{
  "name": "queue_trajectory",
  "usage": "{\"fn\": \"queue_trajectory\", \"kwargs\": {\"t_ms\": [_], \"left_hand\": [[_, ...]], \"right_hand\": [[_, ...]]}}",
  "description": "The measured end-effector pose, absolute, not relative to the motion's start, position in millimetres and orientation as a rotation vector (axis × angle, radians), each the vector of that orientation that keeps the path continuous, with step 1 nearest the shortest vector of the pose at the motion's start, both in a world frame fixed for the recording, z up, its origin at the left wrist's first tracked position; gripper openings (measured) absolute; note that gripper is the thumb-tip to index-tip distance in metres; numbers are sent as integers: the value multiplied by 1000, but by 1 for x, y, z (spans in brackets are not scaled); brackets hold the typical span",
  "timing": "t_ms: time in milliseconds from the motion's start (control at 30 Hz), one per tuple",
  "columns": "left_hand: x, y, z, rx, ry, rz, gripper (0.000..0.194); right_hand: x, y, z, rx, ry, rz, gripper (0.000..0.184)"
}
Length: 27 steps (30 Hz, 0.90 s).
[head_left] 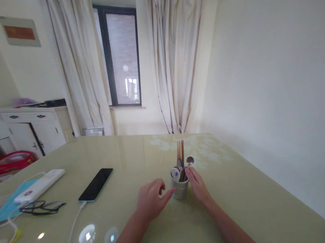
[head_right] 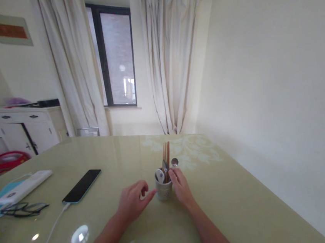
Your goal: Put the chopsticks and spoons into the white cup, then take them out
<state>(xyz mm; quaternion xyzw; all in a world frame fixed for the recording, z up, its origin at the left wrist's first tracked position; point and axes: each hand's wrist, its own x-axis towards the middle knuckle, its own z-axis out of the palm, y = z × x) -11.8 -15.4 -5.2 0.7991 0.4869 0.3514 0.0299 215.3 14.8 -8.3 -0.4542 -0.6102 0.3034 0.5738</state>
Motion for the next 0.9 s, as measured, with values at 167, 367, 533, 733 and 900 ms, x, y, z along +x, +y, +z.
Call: {"fn": "queue_trajectory", "kwargs": {"t_ms": [167, 367, 533, 733, 900], "left_hand": [[-14, -12, -2, 2164, 1478, 1046, 74], [-12, -13, -4, 2084, 1260, 1067, 75], [-11, -14, -6, 2058, 1175, 1115, 67], [-8, -14, -6, 2020, 1082, 1116, 73], [-8, -15, -6, 2042, 1106, 1091, 67]], "right_hand": [[197, 3, -6, -998, -1516, 781, 53], [192, -4, -3, -951, -1575, 847, 50], [193, -4, -2, -955, -1567, 854, 54], [192, -5, 0, -929, -1575, 895, 57], [193, -6, 2, -921, -1596, 894, 58]]}}
